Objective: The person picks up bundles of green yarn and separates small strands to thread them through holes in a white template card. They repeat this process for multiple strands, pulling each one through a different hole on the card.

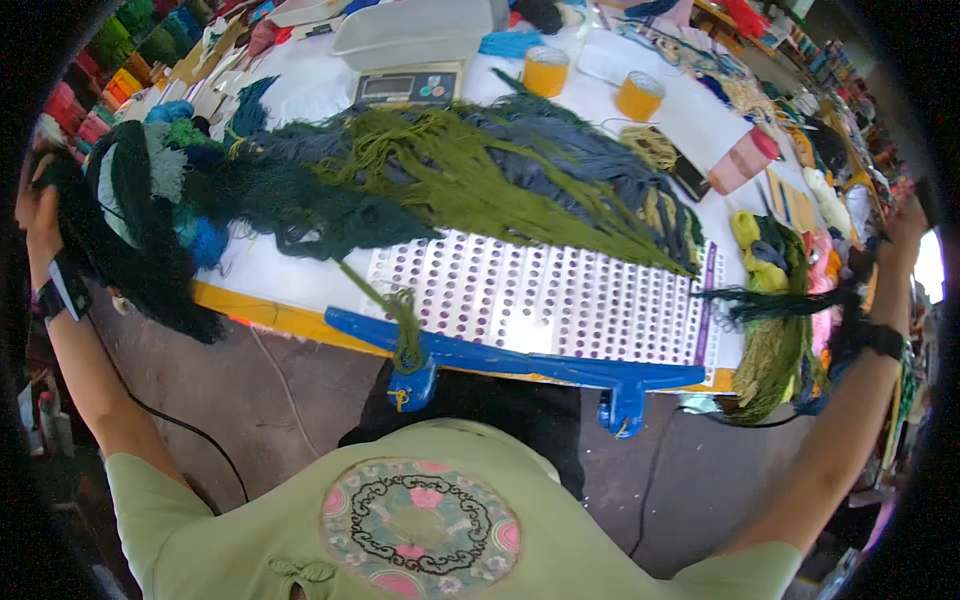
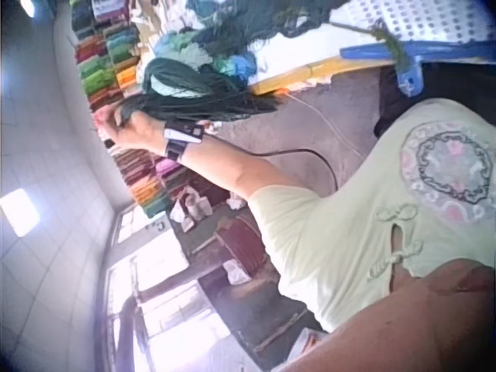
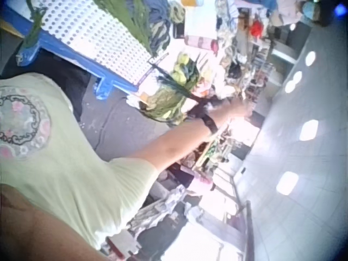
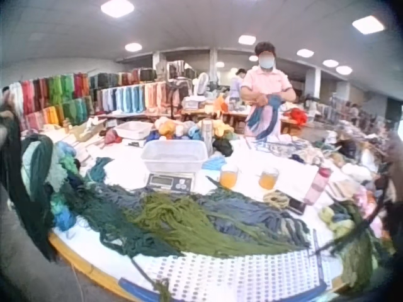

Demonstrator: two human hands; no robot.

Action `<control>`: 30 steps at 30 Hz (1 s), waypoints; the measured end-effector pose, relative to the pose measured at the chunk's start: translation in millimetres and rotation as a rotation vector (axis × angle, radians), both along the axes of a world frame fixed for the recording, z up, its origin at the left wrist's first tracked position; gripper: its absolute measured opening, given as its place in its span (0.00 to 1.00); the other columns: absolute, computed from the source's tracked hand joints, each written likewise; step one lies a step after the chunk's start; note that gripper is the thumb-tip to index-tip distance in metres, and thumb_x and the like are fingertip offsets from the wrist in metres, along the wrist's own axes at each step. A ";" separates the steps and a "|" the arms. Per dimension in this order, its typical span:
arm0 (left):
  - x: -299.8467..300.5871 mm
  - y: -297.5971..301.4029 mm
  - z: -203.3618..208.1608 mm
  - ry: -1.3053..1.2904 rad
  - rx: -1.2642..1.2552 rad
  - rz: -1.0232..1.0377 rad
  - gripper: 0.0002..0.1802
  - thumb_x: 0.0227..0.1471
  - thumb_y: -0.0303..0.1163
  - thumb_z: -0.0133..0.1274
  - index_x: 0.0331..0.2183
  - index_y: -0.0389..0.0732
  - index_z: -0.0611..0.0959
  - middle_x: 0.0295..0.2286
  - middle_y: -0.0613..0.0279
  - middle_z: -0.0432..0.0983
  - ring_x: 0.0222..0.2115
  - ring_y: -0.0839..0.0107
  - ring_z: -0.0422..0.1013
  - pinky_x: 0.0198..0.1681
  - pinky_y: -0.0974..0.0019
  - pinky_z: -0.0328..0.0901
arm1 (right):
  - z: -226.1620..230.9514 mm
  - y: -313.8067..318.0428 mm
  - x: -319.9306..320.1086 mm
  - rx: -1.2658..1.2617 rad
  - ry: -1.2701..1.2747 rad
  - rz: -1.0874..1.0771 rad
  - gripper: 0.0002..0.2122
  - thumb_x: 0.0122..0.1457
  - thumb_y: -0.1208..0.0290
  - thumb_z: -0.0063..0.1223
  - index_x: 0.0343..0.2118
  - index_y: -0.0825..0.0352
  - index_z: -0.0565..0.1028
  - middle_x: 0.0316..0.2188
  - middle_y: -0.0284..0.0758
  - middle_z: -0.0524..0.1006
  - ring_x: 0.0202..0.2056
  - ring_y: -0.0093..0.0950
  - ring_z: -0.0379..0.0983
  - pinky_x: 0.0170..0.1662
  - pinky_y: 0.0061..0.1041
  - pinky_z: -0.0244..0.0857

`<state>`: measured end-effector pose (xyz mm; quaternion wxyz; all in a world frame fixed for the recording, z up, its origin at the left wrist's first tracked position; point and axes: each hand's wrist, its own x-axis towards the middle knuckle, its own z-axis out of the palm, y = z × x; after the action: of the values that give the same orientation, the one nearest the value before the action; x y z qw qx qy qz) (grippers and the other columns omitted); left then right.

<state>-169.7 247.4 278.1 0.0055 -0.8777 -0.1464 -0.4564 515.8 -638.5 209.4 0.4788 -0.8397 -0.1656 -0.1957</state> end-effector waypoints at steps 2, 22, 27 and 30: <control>76.9 -77.3 -14.1 -0.163 -0.738 -0.584 0.25 0.56 0.26 0.47 0.55 0.32 0.69 0.44 0.55 0.73 0.42 0.71 0.71 0.36 0.79 0.64 | -33.8 94.4 -36.8 -0.072 0.033 0.265 0.05 0.64 0.69 0.43 0.39 0.57 0.72 0.23 0.19 0.66 0.21 0.08 0.59 0.23 0.11 0.54; 280.1 -391.5 -205.0 0.458 -1.840 -0.930 0.17 0.53 0.34 0.61 0.43 0.40 0.76 0.31 0.68 0.75 0.26 0.83 0.70 0.17 0.82 0.54 | -102.4 352.7 -285.8 0.503 0.920 0.981 0.07 0.66 0.68 0.49 0.36 0.66 0.72 0.42 0.36 0.76 0.42 0.24 0.74 0.49 0.26 0.69; 277.0 -391.0 -210.9 0.365 -1.906 -0.939 0.11 0.55 0.34 0.59 0.39 0.40 0.79 0.28 0.69 0.75 0.23 0.82 0.70 0.15 0.81 0.54 | -104.8 338.7 -275.0 0.455 0.947 1.035 0.07 0.65 0.66 0.50 0.37 0.64 0.73 0.35 0.29 0.74 0.37 0.20 0.71 0.44 0.22 0.66; 275.3 -395.3 -209.1 0.333 -1.908 -0.934 0.09 0.56 0.34 0.58 0.37 0.41 0.80 0.27 0.70 0.75 0.23 0.83 0.71 0.15 0.81 0.54 | -107.5 333.8 -274.1 0.446 0.938 1.002 0.07 0.65 0.64 0.50 0.36 0.62 0.73 0.33 0.27 0.73 0.36 0.19 0.71 0.44 0.22 0.65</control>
<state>105.6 -147.9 69.0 -0.8370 -0.5396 -0.0897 0.0147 241.7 -304.7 102.0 0.6918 -0.5406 -0.2640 0.3993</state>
